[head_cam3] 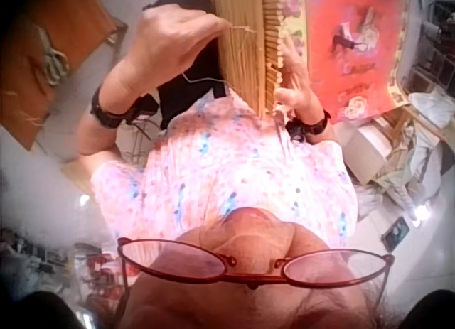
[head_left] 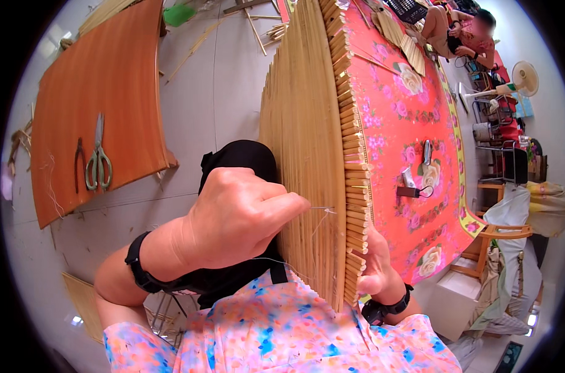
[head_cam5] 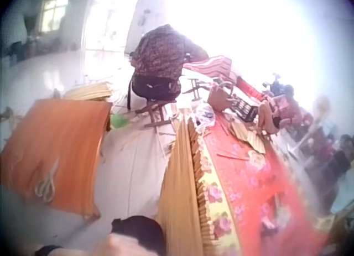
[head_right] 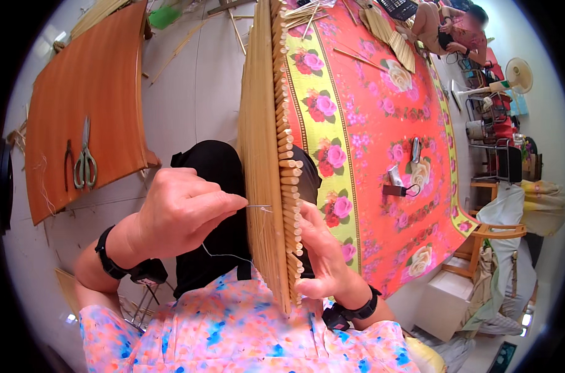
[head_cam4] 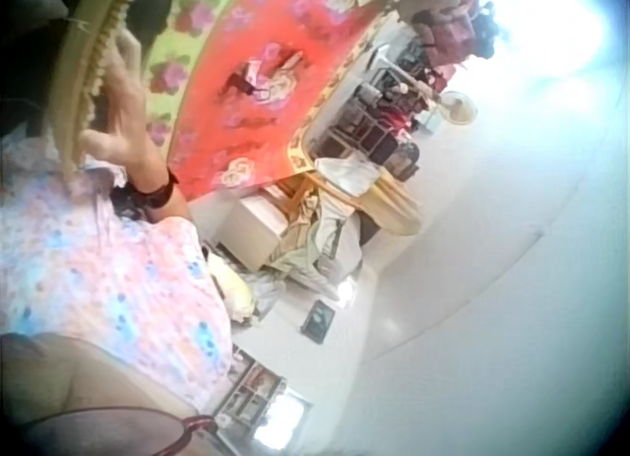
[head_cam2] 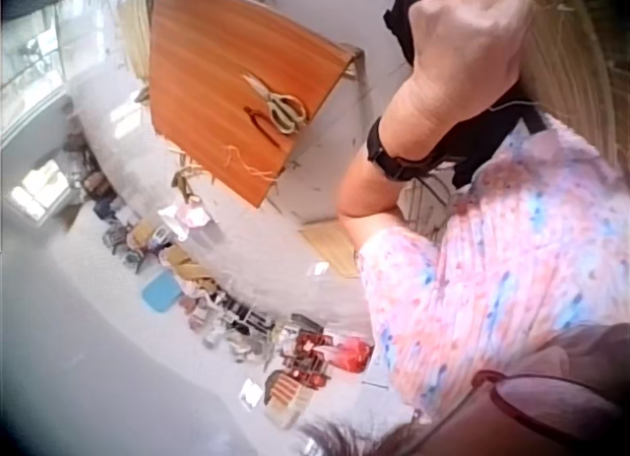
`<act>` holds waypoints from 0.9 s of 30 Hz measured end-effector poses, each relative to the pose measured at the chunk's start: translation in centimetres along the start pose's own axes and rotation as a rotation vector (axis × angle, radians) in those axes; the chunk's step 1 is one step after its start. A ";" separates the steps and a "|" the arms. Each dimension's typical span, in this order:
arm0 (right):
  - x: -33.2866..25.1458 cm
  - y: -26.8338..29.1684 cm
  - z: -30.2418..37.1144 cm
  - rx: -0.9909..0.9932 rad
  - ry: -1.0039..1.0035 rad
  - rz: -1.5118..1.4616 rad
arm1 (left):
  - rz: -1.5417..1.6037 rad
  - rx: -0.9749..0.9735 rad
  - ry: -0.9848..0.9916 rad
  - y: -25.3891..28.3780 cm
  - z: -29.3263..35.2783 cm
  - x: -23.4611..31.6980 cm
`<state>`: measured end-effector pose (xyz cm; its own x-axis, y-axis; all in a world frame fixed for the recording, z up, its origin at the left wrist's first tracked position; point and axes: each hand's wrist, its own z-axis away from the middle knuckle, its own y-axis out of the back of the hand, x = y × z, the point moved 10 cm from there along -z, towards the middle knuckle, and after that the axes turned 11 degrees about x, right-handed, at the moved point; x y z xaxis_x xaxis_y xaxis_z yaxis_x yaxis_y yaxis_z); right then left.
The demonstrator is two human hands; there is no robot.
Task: The person assembles a bamboo fan by threading thin bamboo sticks together with white thread and a needle, using scissors to trim the thread.
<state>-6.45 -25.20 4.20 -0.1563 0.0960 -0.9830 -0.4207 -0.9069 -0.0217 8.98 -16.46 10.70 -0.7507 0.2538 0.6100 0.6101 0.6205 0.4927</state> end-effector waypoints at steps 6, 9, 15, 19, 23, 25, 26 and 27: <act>-1.9 -0.7 -1.1 -0.123 0.283 0.161 | 0.007 -0.029 -0.015 -0.3 -0.6 0.1; -1.8 -0.9 -1.1 -0.137 0.364 0.167 | 0.023 -0.022 0.012 -0.4 -0.7 0.1; -2.6 -1.5 -1.6 -0.095 0.453 0.148 | 0.004 -0.084 0.072 -0.8 -0.7 -0.1; -2.7 -1.4 -1.9 -0.055 0.478 0.136 | -0.032 -0.117 0.095 -1.0 -1.0 -0.1; -3.3 -1.1 -1.9 -0.005 0.557 0.149 | -0.034 -0.120 0.121 -1.2 -0.9 -0.1; -3.4 -0.9 -1.9 0.019 0.568 0.144 | -0.023 -0.101 0.145 -1.3 -1.0 0.0; -3.5 -0.8 -1.9 0.022 0.569 0.138 | -0.041 -0.111 0.153 -1.4 -1.0 0.1; -3.5 -0.8 -1.9 0.024 0.569 0.133 | -0.058 -0.121 0.160 -1.4 -1.0 0.2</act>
<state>-3.91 -25.57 7.32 0.2926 -0.2598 -0.9203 -0.4519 -0.8857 0.1063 8.27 -18.05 10.76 -0.7416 0.0927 0.6644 0.5999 0.5348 0.5951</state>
